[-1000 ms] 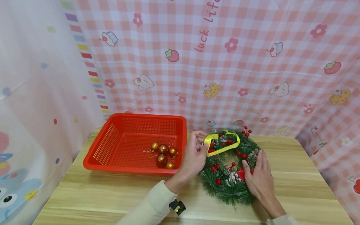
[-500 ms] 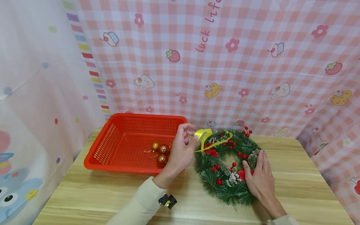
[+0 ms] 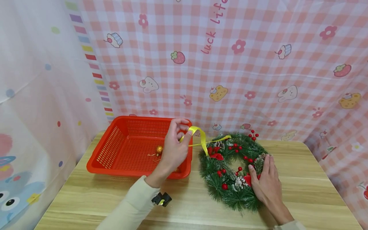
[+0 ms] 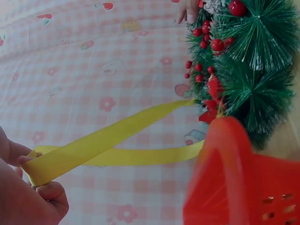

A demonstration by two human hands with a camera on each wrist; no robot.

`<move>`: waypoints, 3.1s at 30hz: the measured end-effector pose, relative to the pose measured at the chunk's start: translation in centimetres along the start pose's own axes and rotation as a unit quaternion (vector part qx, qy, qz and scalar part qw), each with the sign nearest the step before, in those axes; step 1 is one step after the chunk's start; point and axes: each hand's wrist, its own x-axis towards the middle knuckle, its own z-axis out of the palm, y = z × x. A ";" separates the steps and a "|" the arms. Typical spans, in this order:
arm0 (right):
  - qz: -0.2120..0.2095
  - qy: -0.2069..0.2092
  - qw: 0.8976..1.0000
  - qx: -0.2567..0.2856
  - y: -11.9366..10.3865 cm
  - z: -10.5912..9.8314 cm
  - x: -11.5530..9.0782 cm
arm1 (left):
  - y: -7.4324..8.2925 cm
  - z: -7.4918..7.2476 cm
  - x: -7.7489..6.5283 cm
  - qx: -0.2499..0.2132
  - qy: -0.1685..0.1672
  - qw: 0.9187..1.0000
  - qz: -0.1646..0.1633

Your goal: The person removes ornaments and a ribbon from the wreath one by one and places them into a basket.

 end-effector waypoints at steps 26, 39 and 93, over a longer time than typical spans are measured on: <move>0.004 -0.008 1.000 -0.010 0.1 -0.1 0.0 | 3.5 -6.6 2.1 0.079 0.044 0.996 0.025; 0.005 -0.012 1.000 -0.011 0.0 0.0 0.0 | 3.7 -12.4 2.4 0.124 0.124 0.983 0.046; 0.000 -0.006 1.000 -0.014 0.1 0.0 0.0 | -4.0 -17.4 -0.3 0.304 0.077 0.946 -0.082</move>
